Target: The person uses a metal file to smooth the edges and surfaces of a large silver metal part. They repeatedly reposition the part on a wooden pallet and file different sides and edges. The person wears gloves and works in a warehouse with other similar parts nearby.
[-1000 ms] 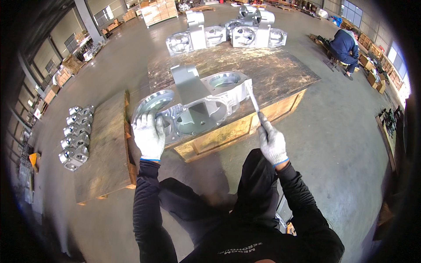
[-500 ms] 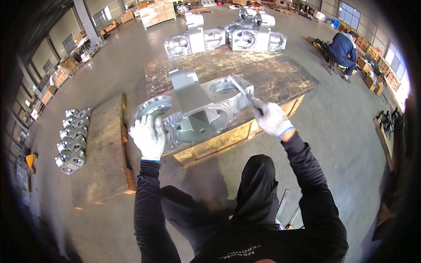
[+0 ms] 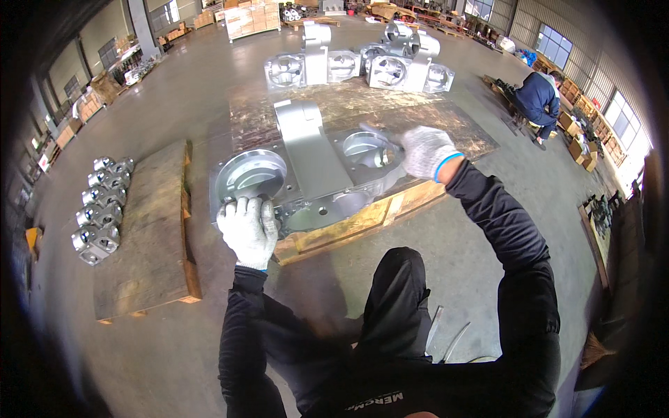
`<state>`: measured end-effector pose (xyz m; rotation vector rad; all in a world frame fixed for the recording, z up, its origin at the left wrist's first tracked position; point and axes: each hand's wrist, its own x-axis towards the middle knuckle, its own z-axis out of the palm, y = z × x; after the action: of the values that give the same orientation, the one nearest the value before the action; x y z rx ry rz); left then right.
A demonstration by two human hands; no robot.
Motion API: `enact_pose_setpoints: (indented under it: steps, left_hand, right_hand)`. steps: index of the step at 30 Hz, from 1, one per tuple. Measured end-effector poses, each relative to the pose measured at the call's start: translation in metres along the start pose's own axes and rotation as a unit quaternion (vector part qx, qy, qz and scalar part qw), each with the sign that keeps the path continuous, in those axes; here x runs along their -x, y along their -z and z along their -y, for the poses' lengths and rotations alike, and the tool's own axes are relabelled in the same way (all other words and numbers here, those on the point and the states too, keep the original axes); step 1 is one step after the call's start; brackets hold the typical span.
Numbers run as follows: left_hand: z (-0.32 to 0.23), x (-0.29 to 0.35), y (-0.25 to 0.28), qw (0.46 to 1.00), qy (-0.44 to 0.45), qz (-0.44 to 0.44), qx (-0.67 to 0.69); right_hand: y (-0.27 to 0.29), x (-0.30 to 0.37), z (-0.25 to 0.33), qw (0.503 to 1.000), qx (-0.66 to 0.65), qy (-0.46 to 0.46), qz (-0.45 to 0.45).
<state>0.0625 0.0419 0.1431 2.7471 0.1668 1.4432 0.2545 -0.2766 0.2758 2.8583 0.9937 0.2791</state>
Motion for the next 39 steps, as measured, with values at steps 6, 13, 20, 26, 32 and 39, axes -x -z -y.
enact_pose_setpoints:
  steps: [6,13,20,26,32,39]
  left_hand:
    - [0.002,-0.001,-0.002,1.0,0.019,0.014,0.013]
    - [0.001,0.002,-0.007,1.0,0.029,0.002,0.01]
    - [-0.001,0.002,-0.005,0.999,0.035,0.011,0.008]
    - [-0.002,0.001,-0.004,0.999,0.034,0.01,0.0]
    - [-0.005,0.001,-0.004,0.999,0.028,0.002,-0.026]
    - [-0.009,-0.001,-0.003,0.999,0.012,0.016,-0.04]
  right_hand:
    - [0.005,-0.004,0.006,0.991,0.055,0.066,0.105]
    - [-0.005,0.008,0.002,0.996,0.085,0.035,-0.014]
    - [-0.02,0.003,0.022,0.985,0.11,0.06,-0.116]
    - [-0.032,0.021,-0.007,0.982,0.091,0.1,-0.135]
    - [-0.026,0.019,-0.003,0.985,0.078,0.046,-0.145]
    - [-0.025,0.013,0.033,0.969,0.066,0.089,-0.22]
